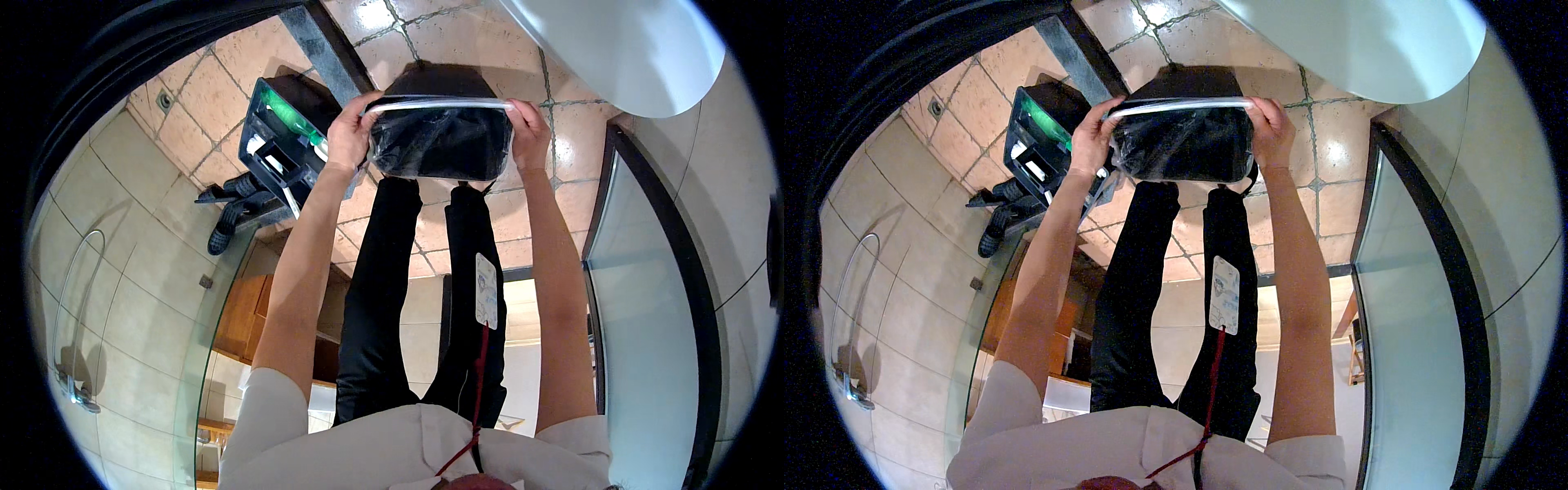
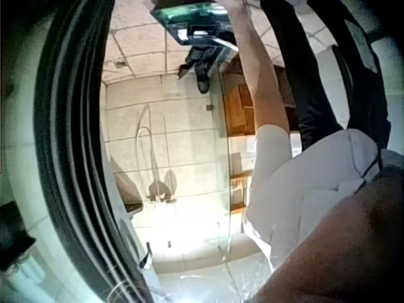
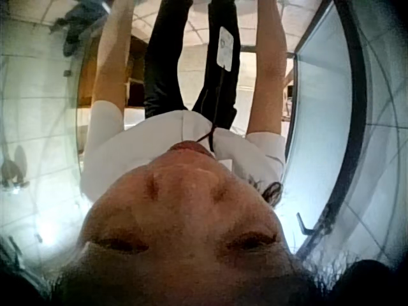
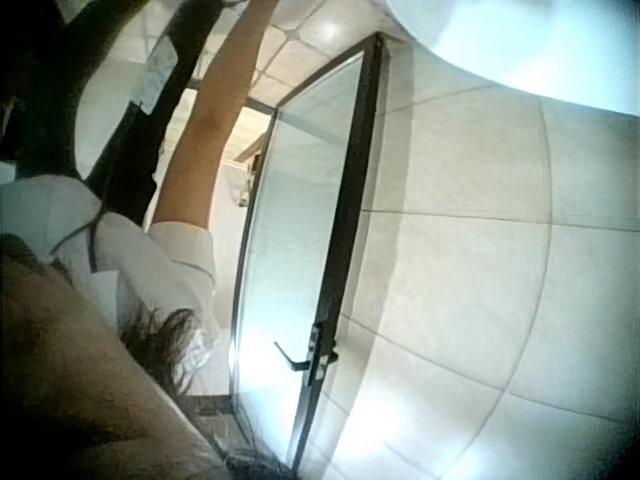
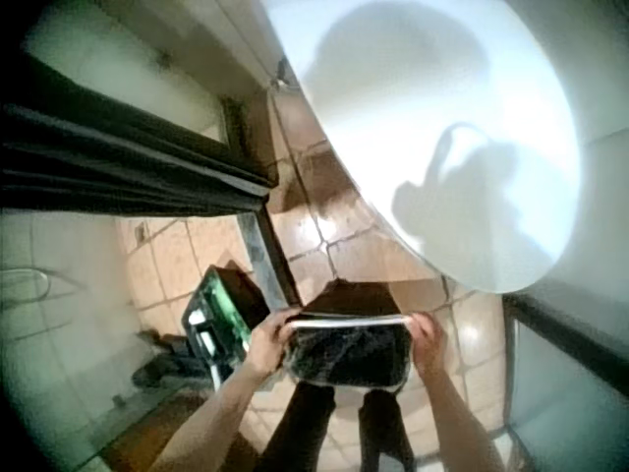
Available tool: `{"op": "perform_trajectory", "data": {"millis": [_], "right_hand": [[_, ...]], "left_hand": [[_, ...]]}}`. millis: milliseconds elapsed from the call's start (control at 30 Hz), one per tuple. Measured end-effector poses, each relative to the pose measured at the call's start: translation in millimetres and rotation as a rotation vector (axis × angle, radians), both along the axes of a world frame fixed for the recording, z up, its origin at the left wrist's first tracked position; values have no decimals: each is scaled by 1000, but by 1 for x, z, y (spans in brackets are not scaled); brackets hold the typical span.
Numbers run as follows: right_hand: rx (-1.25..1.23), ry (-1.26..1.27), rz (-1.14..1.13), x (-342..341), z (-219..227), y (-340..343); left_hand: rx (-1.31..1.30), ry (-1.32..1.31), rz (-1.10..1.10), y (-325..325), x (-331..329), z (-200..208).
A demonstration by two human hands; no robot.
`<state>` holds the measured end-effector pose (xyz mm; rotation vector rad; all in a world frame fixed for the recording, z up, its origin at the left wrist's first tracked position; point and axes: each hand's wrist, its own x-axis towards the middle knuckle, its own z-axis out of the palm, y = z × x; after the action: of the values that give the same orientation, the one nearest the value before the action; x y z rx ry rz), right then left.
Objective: The person moves a cleaning cart, carries a tray into a bathroom, cleans the toilet bowl with a brush and a liquid from a bottle, wipes the toilet seat and surfaces with a cloth, washes the cloth in the sink, replaces toiletries in the shower area, and fits a plastic bag into a small trash can.
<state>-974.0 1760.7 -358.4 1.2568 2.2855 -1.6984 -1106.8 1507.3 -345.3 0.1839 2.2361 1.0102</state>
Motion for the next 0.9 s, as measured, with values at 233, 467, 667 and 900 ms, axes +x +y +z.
{"op": "perform_trajectory", "data": {"millis": [233,467,667,900], "right_hand": [[-613,-99,-111,4,-23,23],[-1010,-114,-463,33,-63,36],[-779,-623,-32,94,-33,-24],[-746,-274,-620,55,-14,-92]], "left_hand": [[-38,-615,334,-5,-9,-20],[49,-1264,685,-20,-12,-48],[435,-1086,853,-39,37,-38],[414,-899,1172,-78,73,3]]}}
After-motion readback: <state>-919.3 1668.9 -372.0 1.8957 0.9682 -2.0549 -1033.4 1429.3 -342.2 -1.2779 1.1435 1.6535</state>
